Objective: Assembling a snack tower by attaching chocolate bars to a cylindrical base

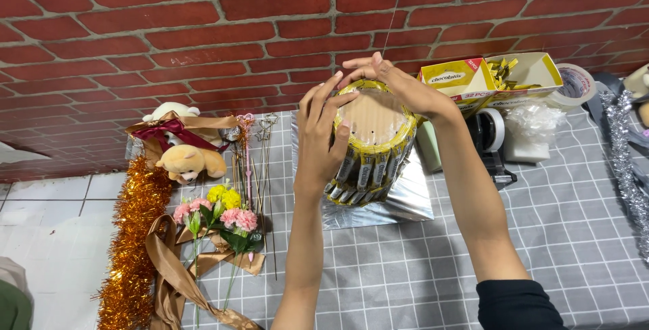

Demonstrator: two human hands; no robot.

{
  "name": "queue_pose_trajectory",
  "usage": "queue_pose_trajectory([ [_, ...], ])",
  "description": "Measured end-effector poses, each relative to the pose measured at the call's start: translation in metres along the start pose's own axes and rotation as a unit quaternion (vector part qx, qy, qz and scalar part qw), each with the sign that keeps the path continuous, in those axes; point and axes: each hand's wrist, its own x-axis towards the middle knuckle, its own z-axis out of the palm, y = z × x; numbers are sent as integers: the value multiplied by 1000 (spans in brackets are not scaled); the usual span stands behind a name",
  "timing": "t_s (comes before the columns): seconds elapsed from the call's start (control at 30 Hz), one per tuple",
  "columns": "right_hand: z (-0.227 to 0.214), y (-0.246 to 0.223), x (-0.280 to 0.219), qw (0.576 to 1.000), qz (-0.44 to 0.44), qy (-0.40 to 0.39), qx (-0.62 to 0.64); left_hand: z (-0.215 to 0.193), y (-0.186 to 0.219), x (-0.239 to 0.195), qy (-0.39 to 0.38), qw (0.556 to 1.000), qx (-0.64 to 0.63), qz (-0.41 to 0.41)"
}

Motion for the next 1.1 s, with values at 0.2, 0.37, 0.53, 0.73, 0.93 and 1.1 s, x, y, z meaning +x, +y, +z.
queue_pose_trajectory([
  [0.2, 11, -29, -6, 993, 28, 54, 104, 5, -6, -1, -4, 997, -73, -20],
  [0.37, 12, 22, -23, 974, -19, 184, 132, 0, 6, -1, 6, 996, -89, -21],
  [0.53, 16, 39, -76, 960, 10, 258, 106, -1, 8, 0, 6, 996, -91, -19],
  [0.73, 16, 79, -164, 927, 45, 373, 20, 2, 7, 1, 1, 995, -97, -31],
  [0.93, 19, 138, -254, 857, 143, 485, -97, 5, 4, 1, -4, 995, -98, -37],
  [1.1, 35, 165, -290, 850, 224, 467, -92, 9, 0, 0, -4, 997, -74, -8],
])
